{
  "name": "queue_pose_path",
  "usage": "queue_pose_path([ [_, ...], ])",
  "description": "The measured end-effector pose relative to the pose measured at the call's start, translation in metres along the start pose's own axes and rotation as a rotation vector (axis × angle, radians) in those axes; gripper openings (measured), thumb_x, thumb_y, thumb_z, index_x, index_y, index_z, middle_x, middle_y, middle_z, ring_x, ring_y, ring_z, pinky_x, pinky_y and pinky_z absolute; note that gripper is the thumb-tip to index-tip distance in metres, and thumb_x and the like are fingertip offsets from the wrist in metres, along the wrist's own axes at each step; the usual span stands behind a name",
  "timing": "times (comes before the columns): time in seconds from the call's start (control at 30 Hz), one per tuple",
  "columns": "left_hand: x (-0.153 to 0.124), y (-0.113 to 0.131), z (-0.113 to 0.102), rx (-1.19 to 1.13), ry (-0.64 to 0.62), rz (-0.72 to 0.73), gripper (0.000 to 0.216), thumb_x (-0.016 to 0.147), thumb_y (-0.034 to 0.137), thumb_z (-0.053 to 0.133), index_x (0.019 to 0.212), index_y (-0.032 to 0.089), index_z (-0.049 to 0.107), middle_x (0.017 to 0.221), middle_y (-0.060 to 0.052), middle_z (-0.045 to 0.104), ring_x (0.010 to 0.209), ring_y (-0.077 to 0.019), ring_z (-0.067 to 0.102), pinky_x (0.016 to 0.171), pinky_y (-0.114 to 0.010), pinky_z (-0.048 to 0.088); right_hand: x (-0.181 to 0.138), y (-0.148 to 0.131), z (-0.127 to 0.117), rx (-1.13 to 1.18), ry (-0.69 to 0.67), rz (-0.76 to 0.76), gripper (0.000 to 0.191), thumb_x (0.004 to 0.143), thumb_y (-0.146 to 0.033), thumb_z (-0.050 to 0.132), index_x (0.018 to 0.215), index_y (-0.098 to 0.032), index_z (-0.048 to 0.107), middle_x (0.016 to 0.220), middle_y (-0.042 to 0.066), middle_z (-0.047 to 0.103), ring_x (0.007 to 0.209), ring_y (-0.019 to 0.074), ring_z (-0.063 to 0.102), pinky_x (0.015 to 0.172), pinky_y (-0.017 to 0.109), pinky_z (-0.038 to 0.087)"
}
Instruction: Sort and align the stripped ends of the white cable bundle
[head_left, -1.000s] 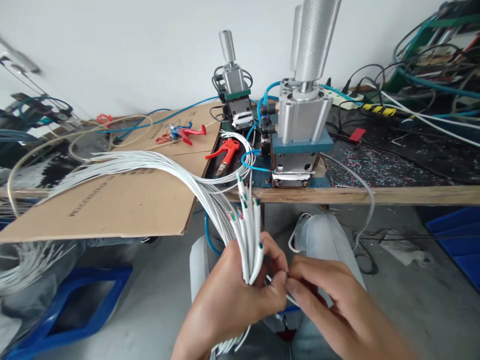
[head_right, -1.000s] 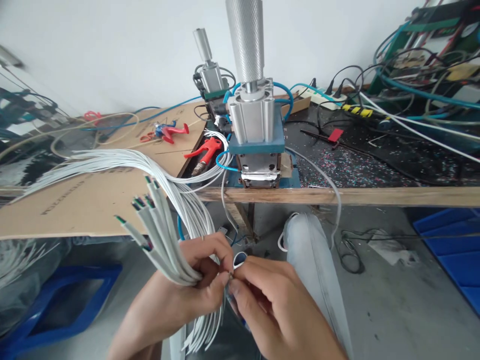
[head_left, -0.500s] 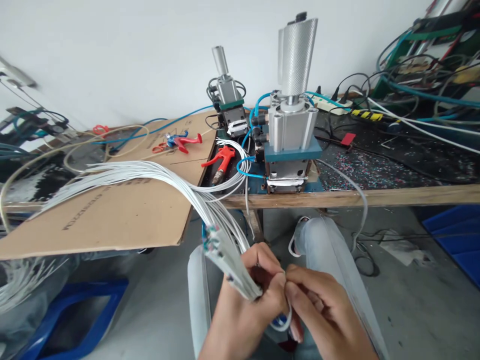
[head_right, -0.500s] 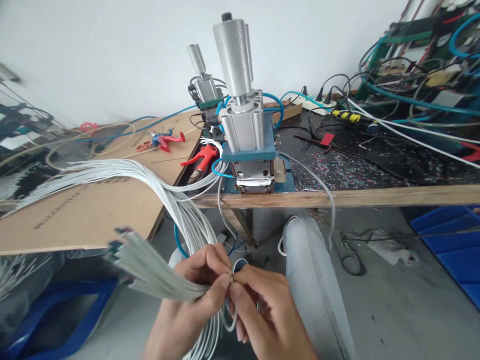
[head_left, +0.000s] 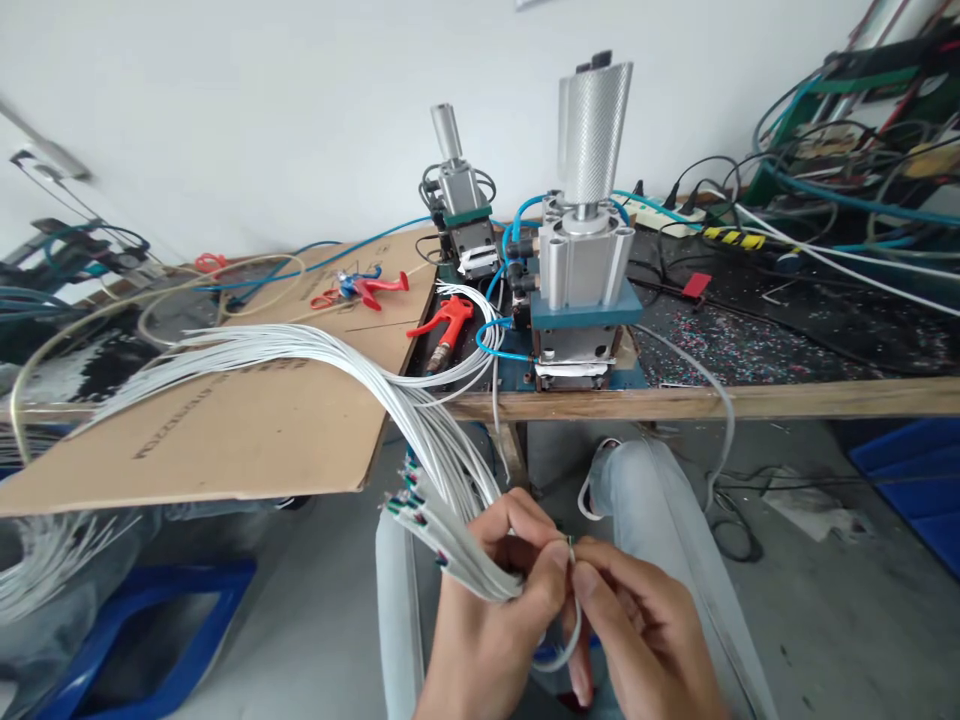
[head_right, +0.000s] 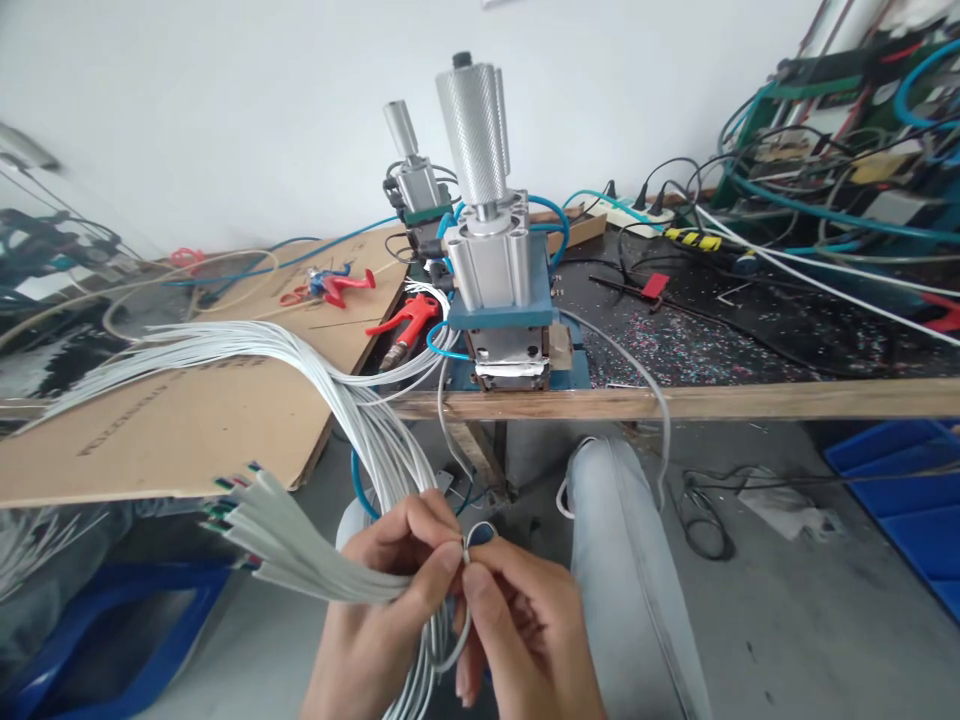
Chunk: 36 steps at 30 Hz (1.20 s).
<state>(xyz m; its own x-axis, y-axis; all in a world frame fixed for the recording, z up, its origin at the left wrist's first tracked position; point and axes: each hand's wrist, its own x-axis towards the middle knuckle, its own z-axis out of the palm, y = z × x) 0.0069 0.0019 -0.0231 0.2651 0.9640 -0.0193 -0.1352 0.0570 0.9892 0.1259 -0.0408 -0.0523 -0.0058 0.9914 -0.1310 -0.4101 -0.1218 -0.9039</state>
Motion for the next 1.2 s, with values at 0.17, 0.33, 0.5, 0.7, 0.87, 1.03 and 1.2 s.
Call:
queue_pose_path([
  [0.17,-0.007,0.001,-0.001,-0.113,-0.008,-0.061,0.026,0.1,0.033,0.071,0.081,0.019,0.061,0.075,0.004,0.06,0.045,-0.0062,0.061,0.042,-0.015,0.051,0.0,0.005,0.008,0.062,0.031,-0.011,0.055,0.095,-0.068,0.07,0.077,-0.017,0.074,0.055,-0.004,0.05,0.043,0.0058,0.045,0.043,0.018,0.034],
  [0.33,-0.01,0.003,0.005,-0.217,0.066,-0.16,0.031,0.094,0.039,0.078,0.079,0.018,0.061,0.073,0.004,0.059,0.041,-0.0062,0.06,0.037,-0.015,0.05,0.002,0.008,0.011,0.09,0.033,-0.019,0.052,0.095,-0.066,0.069,0.078,-0.017,0.073,0.056,-0.004,0.05,0.045,0.0073,0.046,0.043,0.019,0.035],
  [0.5,-0.004,0.005,-0.003,-0.119,-0.05,-0.148,0.028,0.099,0.038,0.071,0.082,0.02,0.059,0.066,0.005,0.057,0.044,-0.0083,0.06,0.042,-0.016,0.046,0.002,0.005,0.008,0.048,0.027,-0.056,0.052,0.098,-0.06,0.069,0.069,-0.018,0.062,0.059,-0.005,0.047,0.043,0.007,0.046,0.044,0.019,0.036],
  [0.7,0.003,0.012,-0.008,0.017,-0.078,-0.118,0.018,0.095,0.03,0.072,0.086,0.018,0.061,0.081,0.003,0.057,0.053,-0.0067,0.062,0.05,-0.015,0.044,0.003,0.001,0.001,-0.024,0.02,-0.054,0.049,0.099,-0.06,0.067,0.075,-0.018,0.068,0.055,-0.005,0.049,0.044,0.0076,0.048,0.045,0.018,0.04],
  [0.87,0.003,0.012,-0.006,0.02,-0.075,-0.1,0.017,0.096,0.031,0.071,0.088,0.019,0.063,0.084,0.003,0.056,0.056,-0.0092,0.064,0.049,-0.018,0.044,0.005,-0.004,0.001,-0.018,0.004,-0.047,0.051,0.098,-0.06,0.068,0.071,-0.018,0.064,0.056,-0.006,0.046,0.043,0.0059,0.044,0.043,0.017,0.036],
  [1.03,0.002,0.009,-0.007,-0.043,-0.127,-0.112,0.019,0.102,0.035,0.067,0.09,0.022,0.058,0.067,0.005,0.059,0.047,-0.011,0.063,0.044,-0.019,0.044,0.006,-0.003,0.002,-0.009,0.006,-0.044,0.05,0.098,-0.062,0.069,0.076,-0.017,0.072,0.059,-0.005,0.047,0.044,0.006,0.045,0.044,0.018,0.034],
  [1.2,-0.002,0.004,0.001,-0.097,-0.049,-0.131,0.023,0.101,0.041,0.067,0.09,0.024,0.057,0.06,0.006,0.056,0.042,-0.0114,0.058,0.04,-0.019,0.05,0.005,0.005,0.007,0.045,0.035,-0.013,0.052,0.097,-0.065,0.068,0.076,-0.018,0.069,0.057,-0.005,0.046,0.044,0.0069,0.043,0.045,0.019,0.033],
])
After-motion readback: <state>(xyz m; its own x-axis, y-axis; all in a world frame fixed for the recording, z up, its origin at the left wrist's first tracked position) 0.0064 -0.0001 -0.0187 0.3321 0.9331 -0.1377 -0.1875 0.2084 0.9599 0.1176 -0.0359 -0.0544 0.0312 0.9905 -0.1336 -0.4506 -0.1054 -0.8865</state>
